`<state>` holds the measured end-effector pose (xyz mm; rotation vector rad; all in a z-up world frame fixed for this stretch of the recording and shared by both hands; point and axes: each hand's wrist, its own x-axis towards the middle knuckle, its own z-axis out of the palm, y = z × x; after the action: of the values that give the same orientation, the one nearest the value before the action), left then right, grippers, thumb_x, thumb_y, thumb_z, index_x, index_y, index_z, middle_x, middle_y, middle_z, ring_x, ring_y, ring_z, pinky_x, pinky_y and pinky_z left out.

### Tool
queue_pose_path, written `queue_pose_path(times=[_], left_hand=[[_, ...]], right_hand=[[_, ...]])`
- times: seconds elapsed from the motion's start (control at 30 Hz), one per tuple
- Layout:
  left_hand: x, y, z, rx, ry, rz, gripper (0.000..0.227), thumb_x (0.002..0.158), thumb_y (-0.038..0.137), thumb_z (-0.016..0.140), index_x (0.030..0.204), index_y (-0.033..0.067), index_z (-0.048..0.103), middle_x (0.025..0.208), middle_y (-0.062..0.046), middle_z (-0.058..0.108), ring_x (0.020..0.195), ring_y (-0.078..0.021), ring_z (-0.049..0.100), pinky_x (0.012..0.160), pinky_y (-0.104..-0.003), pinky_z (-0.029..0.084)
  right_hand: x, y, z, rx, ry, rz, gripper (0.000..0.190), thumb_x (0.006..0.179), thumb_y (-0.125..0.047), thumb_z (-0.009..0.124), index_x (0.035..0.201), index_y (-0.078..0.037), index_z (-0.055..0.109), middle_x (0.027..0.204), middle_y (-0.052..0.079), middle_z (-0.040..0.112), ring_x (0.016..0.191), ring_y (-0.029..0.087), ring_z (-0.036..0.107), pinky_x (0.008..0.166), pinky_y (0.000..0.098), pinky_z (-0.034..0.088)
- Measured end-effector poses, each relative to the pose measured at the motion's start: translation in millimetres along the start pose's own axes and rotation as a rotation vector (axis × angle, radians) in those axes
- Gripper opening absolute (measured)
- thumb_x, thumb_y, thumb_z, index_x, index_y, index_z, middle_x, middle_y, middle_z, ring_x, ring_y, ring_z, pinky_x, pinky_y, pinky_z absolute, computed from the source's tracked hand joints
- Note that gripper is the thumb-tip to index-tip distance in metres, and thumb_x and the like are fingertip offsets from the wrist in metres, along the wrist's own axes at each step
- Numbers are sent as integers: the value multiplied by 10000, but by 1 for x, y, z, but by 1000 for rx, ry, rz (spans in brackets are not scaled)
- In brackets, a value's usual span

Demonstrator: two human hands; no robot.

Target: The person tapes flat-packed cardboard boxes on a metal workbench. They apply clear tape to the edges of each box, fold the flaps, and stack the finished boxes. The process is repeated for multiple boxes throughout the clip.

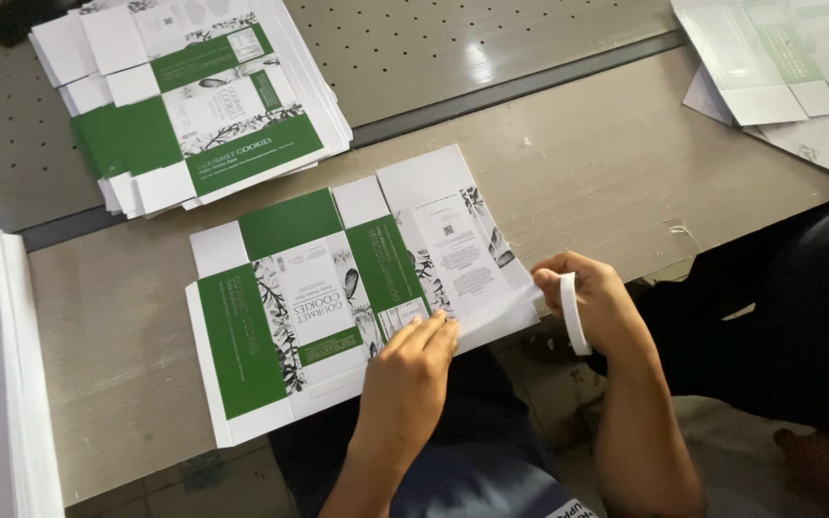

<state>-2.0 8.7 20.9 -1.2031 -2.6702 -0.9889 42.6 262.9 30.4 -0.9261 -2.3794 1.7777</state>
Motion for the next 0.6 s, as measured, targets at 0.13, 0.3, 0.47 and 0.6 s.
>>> queue_pose_path(times=[0.13,0.3,0.47,0.6], left_hand=[[-9,-1,19,20,164,-10,260,965,10,612,1208,16,706,1223,-178,742,1145,-371,709,1004,-433,570],[-9,5,20,64,296,-4,144,982,84,652,1081,39,745,1068,-115,793,1022,-307,766,881,-374,611],[-9,-1,13,11,145,-38,137,925,160,748,863,114,634,769,-19,672,718,-219,655,608,-348,508],[-11,-1,10,-41,120,-11,208,839,153,812,1041,123,772,1099,-14,776,966,-243,694,833,-364,557]], right_hand=[[14,5,0,257,-129,78,358,1000,-237,631,1132,91,690,689,137,609,563,175,554,508,283,483],[7,-28,7,52,-103,82,574,919,-505,592,1023,33,765,703,111,680,569,160,623,423,243,368],[9,-20,10,-14,6,74,346,980,-341,662,912,-7,722,617,52,575,542,135,503,486,294,406],[13,-7,6,-158,-78,58,353,1007,-270,675,746,-31,676,622,28,556,544,120,487,489,287,357]])
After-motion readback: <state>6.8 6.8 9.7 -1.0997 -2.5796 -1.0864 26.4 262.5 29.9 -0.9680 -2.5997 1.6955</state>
